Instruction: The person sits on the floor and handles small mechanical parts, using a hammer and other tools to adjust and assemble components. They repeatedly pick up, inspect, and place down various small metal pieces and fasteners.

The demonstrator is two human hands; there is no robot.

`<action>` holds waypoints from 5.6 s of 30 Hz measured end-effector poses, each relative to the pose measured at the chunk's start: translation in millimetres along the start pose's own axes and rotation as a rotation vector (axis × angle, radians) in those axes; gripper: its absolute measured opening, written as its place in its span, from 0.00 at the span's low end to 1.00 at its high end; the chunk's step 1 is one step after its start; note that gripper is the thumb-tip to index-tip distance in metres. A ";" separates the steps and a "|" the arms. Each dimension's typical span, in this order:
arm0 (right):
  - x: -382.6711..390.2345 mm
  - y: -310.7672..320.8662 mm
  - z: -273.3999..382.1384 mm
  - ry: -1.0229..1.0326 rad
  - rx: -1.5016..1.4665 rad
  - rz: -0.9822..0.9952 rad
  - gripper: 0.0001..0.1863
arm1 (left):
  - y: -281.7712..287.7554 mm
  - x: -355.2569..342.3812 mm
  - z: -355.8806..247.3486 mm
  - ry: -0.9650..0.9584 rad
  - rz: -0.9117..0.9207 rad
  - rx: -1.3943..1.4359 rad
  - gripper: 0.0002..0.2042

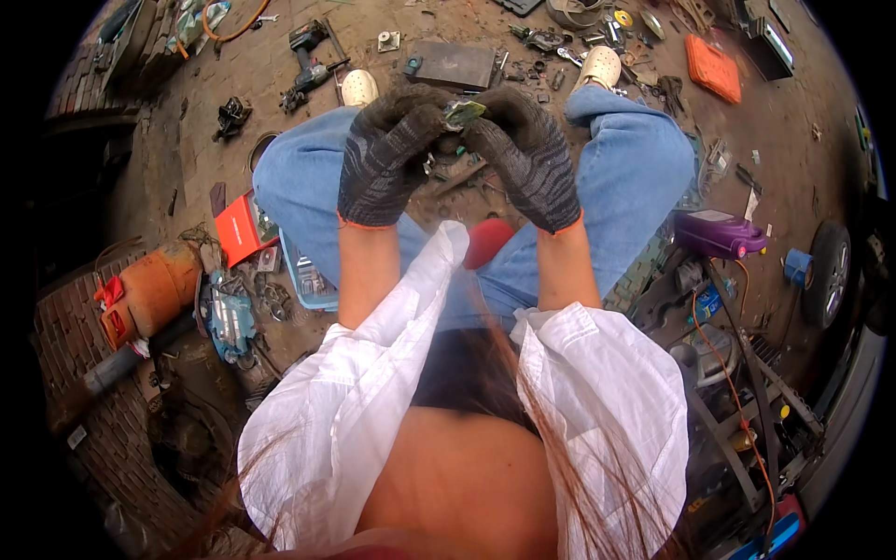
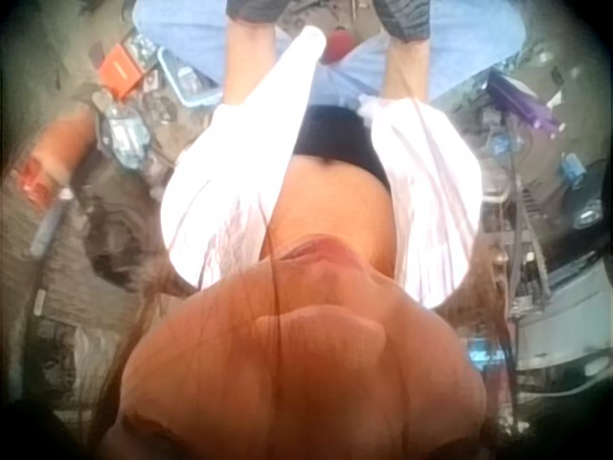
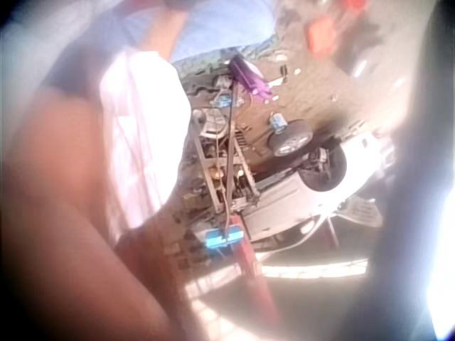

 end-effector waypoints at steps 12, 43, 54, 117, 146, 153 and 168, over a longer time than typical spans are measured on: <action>9.8 -7.4 67.1 0.682 0.575 -0.145 0.14 | -12.3 10.4 -18.1 -0.115 0.067 -0.024 0.16; 5.4 -3.0 43.4 0.286 0.008 -0.126 0.15 | -10.7 19.8 -33.0 -0.361 -0.027 -0.031 0.17; 6.9 -4.6 39.7 0.292 -0.042 -0.050 0.11 | -8.2 24.3 -34.9 -0.364 0.103 0.041 0.17; -5.1 -171.1 -80.6 -0.695 -0.815 0.281 0.17 | 105.1 -20.9 37.8 0.010 0.039 1.119 0.14; -42.9 -457.3 -356.9 -0.168 0.937 1.366 0.09 | 70.8 -2.4 65.7 -0.189 -0.186 0.442 0.16; -16.5 -446.7 -406.3 0.034 1.054 1.531 0.13 | 77.9 -6.2 61.9 -0.193 -0.208 0.452 0.16; -48.6 -480.8 -174.5 0.696 0.842 1.150 0.12 | 106.7 1.4 71.5 -0.225 -0.271 0.415 0.17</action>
Point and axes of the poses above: each hand's wrist, its own x-axis away from the middle knuckle, its own y-axis out of the back of the hand, z = x × y, the point moved 9 cm from there along -x, towards the middle knuckle, and after that the axes turned 7 degrees about -z, right-handed, at the moved point
